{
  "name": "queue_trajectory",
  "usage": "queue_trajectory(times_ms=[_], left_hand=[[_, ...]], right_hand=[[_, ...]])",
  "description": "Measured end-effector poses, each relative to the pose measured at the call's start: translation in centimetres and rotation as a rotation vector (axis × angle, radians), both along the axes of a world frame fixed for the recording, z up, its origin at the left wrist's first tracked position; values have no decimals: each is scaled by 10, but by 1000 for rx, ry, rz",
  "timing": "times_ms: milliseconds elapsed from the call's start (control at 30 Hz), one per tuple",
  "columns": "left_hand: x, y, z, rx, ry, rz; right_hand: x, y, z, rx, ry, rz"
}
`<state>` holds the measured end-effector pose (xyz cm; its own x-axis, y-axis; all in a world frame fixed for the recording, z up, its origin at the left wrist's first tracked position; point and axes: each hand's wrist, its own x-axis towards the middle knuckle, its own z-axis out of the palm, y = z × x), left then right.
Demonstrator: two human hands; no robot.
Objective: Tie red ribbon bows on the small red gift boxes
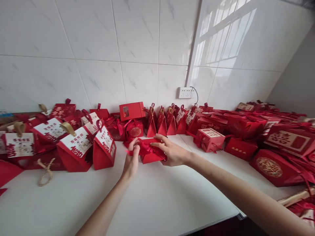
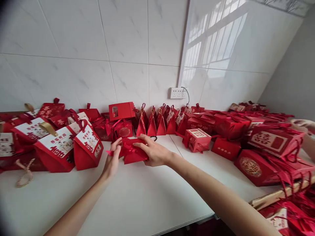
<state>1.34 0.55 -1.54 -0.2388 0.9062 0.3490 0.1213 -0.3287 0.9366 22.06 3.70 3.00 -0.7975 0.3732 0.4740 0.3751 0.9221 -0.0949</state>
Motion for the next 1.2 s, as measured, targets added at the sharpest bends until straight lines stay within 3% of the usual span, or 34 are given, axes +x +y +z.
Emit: queue_trajectory(times_ms=[100, 233, 367, 467, 700, 833, 1000, 1200], left_hand=[[-3, 2, -1, -18, -2, 16], [-3, 0, -2, -18, 17, 45], [3, -4, -3, 1, 66, 5], [7, -6, -4, 10, 103, -53], [2, -7, 0, -22, 250, 25], [5, -9, 0, -62, 173, -10], [12, -13, 5, 18, 53, -38], [12, -21, 11, 155, 238, 96]], right_hand=[[-18, 12, -20, -88, 123, 19], [-22, 5, -38, -233, 335, -1], [-16, -9, -48, -430, 545, 36], [-11, -16, -49, -499, 714, -28], [-11, -11, -48, -400, 642, -186], [-14, -13, -50, -487, 688, -225], [-14, -13, -49, -631, 658, -270], [-13, -9, -46, -693, 672, -339]])
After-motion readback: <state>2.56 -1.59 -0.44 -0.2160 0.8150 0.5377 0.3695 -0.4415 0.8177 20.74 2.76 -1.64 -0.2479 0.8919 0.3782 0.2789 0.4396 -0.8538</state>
